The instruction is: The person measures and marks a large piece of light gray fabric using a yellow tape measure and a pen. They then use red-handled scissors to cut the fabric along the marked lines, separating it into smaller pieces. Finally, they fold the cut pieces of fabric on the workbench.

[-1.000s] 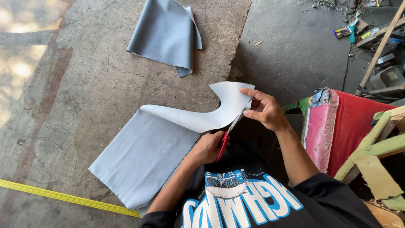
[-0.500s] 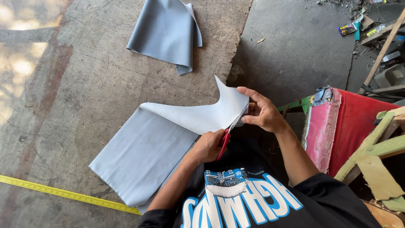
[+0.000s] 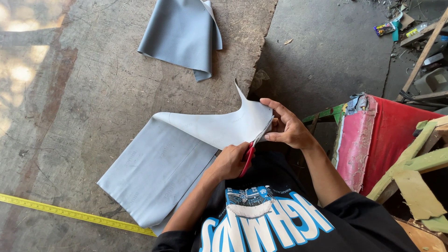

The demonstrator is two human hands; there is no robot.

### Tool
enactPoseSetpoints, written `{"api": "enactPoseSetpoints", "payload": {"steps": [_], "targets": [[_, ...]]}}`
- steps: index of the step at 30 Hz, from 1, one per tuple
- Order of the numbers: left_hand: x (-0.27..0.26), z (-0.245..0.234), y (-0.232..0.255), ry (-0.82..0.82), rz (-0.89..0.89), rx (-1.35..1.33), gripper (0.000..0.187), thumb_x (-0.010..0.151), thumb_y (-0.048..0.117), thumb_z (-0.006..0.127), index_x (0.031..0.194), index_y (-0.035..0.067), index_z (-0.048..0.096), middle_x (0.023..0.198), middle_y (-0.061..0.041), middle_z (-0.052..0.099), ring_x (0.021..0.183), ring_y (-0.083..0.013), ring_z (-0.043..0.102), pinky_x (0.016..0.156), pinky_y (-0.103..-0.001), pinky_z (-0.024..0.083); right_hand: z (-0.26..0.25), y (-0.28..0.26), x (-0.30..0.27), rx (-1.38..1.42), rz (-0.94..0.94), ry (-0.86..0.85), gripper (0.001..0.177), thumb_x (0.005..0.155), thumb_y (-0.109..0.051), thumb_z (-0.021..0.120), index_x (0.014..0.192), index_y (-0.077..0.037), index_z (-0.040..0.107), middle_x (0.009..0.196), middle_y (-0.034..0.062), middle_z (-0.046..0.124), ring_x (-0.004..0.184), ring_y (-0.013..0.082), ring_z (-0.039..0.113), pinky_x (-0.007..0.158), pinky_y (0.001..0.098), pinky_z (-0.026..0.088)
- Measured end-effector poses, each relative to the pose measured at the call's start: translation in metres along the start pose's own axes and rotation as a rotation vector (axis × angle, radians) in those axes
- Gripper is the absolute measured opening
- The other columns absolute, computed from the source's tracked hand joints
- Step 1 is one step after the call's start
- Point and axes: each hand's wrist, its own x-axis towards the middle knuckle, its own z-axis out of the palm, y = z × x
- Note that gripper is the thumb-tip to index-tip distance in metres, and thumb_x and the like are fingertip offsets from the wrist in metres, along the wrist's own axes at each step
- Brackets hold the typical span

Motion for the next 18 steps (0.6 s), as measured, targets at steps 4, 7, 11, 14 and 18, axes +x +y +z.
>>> {"api": "enactPoseSetpoints", "payload": {"steps": [4,7,11,14,18], "targets": [[0.001,-0.004,0.009,-0.003,0.007,-0.015,0.036,0.085,0.013,0.074,0.118,0.001,0.065,0.089,-0.027,0.074,0.086,-0.0535,0.073,0.074,-0.055,0.06,0.003,-0.003,0.0,-0.015,0.002,0.005,0.106,0.067,0.025,0.079,0.161,-0.001,0.037,0.127,0.009,0.063,0.095,0.0132,0.069,0.076,0.0268,0.064],[0.003,-0.005,0.006,-0.017,0.008,0.003,0.036,0.085,0.011,0.073,0.118,0.001,0.064,0.089,-0.028,0.074,0.086,-0.0537,0.073,0.073,-0.056,0.06,0.01,-0.012,0.0,-0.011,0.013,-0.004,0.104,0.068,0.025,0.078,0.16,-0.001,0.038,0.124,0.0091,0.062,0.095,0.0131,0.069,0.075,0.0263,0.064],[0.002,0.001,-0.006,-0.007,-0.035,0.036,0.032,0.086,0.014,0.072,0.115,0.001,0.065,0.086,-0.026,0.074,0.084,-0.0522,0.073,0.073,-0.055,0.059,0.002,-0.003,-0.001,-0.024,-0.001,0.014,0.109,0.065,0.024,0.08,0.161,-0.002,0.037,0.129,0.0083,0.06,0.092,0.0118,0.068,0.076,0.0265,0.063],[-0.003,0.005,-0.009,0.018,-0.077,0.035,0.032,0.086,0.017,0.074,0.114,0.003,0.067,0.084,-0.025,0.074,0.082,-0.0512,0.073,0.073,-0.055,0.058,-0.01,0.001,0.0,-0.027,-0.018,0.052,0.111,0.064,0.026,0.079,0.162,-0.003,0.036,0.132,0.0085,0.061,0.089,0.0127,0.069,0.076,0.0279,0.064],[-0.022,0.02,-0.028,0.081,-0.158,-0.024,0.036,0.086,0.025,0.078,0.114,0.003,0.069,0.085,-0.026,0.075,0.083,-0.0513,0.073,0.072,-0.057,0.057,-0.015,-0.031,0.007,-0.104,-0.063,0.13,0.107,0.067,0.021,0.079,0.163,-0.003,0.037,0.13,0.0114,0.061,0.089,0.0183,0.073,0.077,0.0292,0.066]]}}
